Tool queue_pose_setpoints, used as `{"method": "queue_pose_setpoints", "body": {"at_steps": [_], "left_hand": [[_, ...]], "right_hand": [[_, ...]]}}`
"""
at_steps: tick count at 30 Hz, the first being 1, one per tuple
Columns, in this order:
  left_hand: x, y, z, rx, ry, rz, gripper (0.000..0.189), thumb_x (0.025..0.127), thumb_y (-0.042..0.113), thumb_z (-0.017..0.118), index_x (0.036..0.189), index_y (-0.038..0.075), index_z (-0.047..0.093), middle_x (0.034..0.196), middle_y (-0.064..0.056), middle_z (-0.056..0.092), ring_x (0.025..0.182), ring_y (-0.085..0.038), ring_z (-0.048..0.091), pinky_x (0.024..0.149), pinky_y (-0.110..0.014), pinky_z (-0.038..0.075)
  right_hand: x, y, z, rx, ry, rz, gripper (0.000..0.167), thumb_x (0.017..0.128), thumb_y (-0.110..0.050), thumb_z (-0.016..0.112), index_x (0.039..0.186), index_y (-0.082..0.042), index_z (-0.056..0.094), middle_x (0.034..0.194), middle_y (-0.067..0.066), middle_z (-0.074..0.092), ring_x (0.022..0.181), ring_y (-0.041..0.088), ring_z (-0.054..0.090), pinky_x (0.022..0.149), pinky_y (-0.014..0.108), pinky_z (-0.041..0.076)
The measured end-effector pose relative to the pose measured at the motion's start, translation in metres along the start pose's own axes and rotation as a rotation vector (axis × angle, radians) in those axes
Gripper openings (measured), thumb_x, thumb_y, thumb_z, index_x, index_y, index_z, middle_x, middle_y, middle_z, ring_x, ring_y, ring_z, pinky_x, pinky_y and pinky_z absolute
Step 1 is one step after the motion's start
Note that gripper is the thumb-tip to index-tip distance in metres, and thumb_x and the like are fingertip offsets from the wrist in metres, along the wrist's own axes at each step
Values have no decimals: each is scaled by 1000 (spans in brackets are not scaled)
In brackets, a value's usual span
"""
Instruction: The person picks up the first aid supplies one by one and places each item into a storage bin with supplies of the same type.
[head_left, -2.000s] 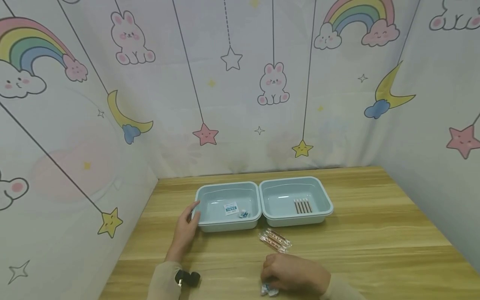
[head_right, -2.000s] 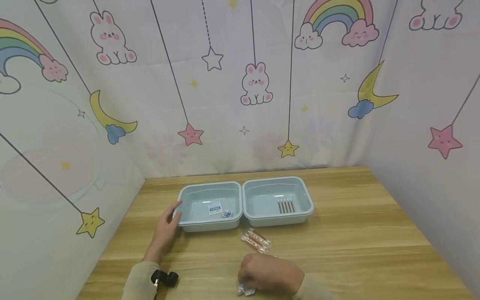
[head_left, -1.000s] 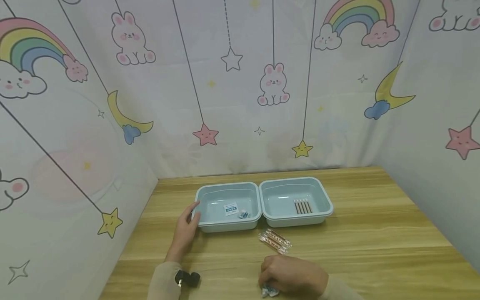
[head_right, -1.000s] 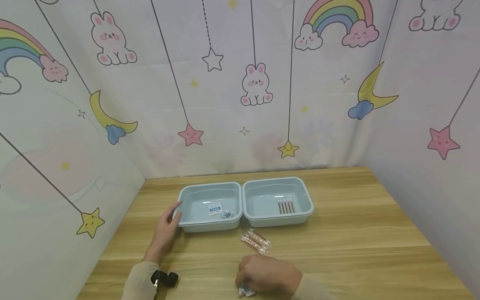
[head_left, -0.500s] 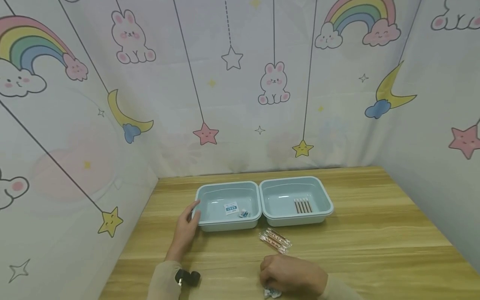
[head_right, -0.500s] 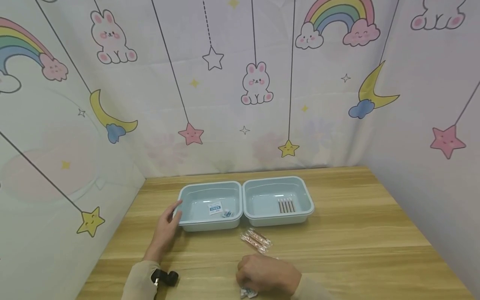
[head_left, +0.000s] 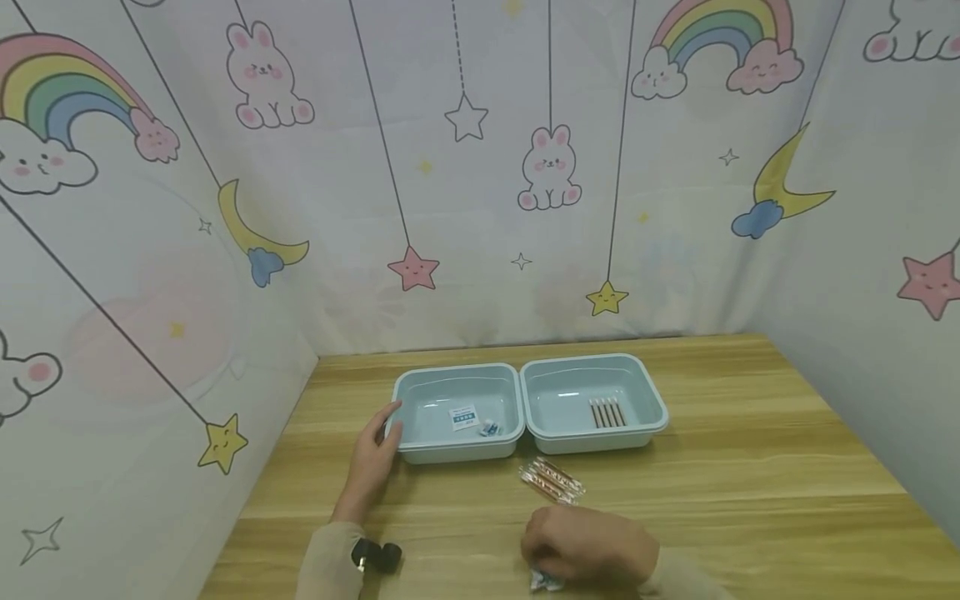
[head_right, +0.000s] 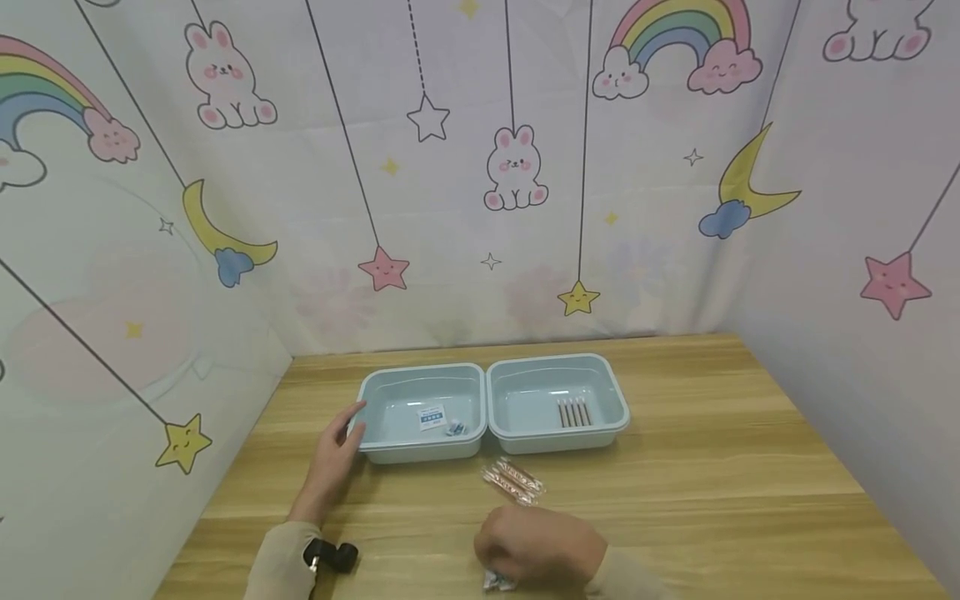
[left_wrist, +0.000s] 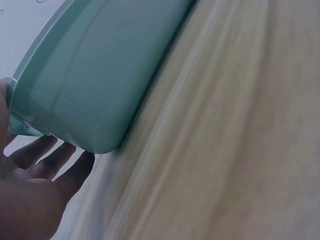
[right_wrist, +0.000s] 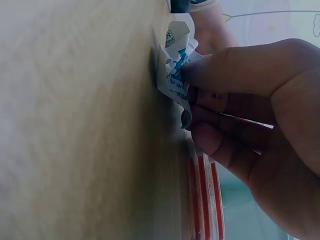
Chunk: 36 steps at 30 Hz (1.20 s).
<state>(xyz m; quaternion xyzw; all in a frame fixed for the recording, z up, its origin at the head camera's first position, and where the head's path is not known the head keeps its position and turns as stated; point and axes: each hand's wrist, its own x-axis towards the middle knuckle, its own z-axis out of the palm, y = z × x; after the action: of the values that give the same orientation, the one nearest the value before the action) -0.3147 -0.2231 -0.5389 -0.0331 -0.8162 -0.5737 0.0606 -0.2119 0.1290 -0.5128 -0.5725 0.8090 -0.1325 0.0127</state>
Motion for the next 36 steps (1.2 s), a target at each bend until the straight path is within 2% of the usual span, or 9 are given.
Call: {"method": "queue_pose_setpoints", "body": {"at_steps": [9,24,36], "left_hand": [[0,1,0,7,-1,17,46,113,16,49,158,5,51,173,-25,36,166,-43,27,139,-55,22],[0,1,-1,0,13,30,45,112,16,52,155,3,54,171,-27,38,164,-45,29,138,-56,24],[2,-2,0,18,24,39,46,110,13,52,155,3,53,170,-27,40,163,-45,32,137,-57,27]], "right_hand": [[0,3,-5,26,17,-8,15,89,-8,75,83,-19,67,78,-12,65,77,-7,55,78,-1,45],[-4,12,-6,50,84,-36,13,89,-6,75,87,-17,68,80,-9,67,77,-8,55,76,-1,45],[-3,16,-11,90,93,-24,11,90,-6,76,89,-15,70,80,-8,69,77,-9,52,76,-2,43]]}}
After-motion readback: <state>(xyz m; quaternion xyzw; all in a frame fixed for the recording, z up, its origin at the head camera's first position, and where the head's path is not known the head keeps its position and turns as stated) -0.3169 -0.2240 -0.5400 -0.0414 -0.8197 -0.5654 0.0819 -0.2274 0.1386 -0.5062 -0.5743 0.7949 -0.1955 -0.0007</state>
